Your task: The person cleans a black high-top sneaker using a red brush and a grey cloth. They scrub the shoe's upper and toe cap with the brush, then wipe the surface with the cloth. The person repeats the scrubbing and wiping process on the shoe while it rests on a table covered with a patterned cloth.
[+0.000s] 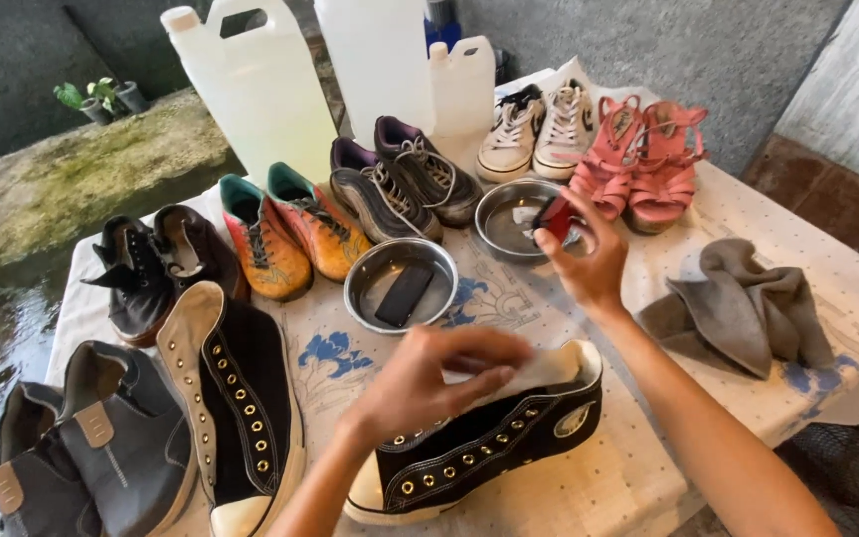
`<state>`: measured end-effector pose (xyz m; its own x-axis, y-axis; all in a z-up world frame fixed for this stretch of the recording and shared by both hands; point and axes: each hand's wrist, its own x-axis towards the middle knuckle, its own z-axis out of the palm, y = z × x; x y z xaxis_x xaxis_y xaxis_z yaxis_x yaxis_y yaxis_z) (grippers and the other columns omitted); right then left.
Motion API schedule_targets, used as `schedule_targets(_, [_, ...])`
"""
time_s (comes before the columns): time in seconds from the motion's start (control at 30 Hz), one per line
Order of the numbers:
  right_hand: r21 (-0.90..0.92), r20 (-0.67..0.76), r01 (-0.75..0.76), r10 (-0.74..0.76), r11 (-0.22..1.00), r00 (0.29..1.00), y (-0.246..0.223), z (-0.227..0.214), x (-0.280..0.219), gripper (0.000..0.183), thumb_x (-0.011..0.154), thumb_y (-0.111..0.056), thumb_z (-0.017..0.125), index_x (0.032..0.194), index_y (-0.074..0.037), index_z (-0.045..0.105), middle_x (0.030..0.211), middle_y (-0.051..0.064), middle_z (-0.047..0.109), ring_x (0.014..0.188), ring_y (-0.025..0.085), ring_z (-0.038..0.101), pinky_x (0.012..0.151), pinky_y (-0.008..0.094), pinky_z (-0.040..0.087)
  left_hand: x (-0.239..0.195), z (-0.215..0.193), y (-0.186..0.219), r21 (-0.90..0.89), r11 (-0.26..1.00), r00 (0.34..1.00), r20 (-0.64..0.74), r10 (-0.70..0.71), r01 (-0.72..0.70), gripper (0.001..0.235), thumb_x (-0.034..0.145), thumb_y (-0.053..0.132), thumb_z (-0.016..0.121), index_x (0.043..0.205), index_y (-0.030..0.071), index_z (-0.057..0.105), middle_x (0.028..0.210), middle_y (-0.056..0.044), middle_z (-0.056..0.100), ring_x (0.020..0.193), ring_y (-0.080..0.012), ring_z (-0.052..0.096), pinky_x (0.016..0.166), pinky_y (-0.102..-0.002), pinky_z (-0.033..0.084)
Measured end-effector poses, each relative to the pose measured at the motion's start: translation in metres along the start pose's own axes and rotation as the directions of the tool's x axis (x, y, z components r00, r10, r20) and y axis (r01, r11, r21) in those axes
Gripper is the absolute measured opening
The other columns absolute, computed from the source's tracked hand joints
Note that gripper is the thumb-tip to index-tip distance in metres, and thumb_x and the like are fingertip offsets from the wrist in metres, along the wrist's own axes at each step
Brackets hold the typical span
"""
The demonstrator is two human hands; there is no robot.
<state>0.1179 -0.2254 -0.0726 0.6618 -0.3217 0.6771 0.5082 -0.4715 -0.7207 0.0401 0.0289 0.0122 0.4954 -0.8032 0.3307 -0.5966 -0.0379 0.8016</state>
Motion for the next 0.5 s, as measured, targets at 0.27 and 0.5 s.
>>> schedule_targets(0.27, [0.025,-0.053,-0.026,0.027,0.999,0.998,0.011,0.002,-0.005,0.066,0.082,-0.036,0.082,0.138,-0.009,0.062,0.145,0.026,0.053,0.135,0.037,0.049,0.103,0.041,0.049,0.009,0.016,-0.019,0.368,0.93,0.996,-0.087,0.022,0.012,0.049,0.076,0.02,0.084,0.121,0.017,0.066,0.118,-0.004,0.063,0.099,-0.0244,0.064,0.071,-0.039,0.064])
schedule_targets(0.5, [0.048,-0.056,0.051,-0.048,0.998,0.997,0.009,-0.005,-0.006,0.062,0.085,-0.031,0.081,0.137,-0.003,0.061,0.145,0.029,0.051,0.133,0.04,0.051,0.104,0.043,0.049,-0.008,0.012,0.008,0.502,0.855,0.991,0.099,0.093,-0.13,0.061,0.087,0.07,0.05,0.075,0.013,0.069,0.132,-0.011,0.056,0.112,-0.0326,0.057,0.084,-0.045,0.057])
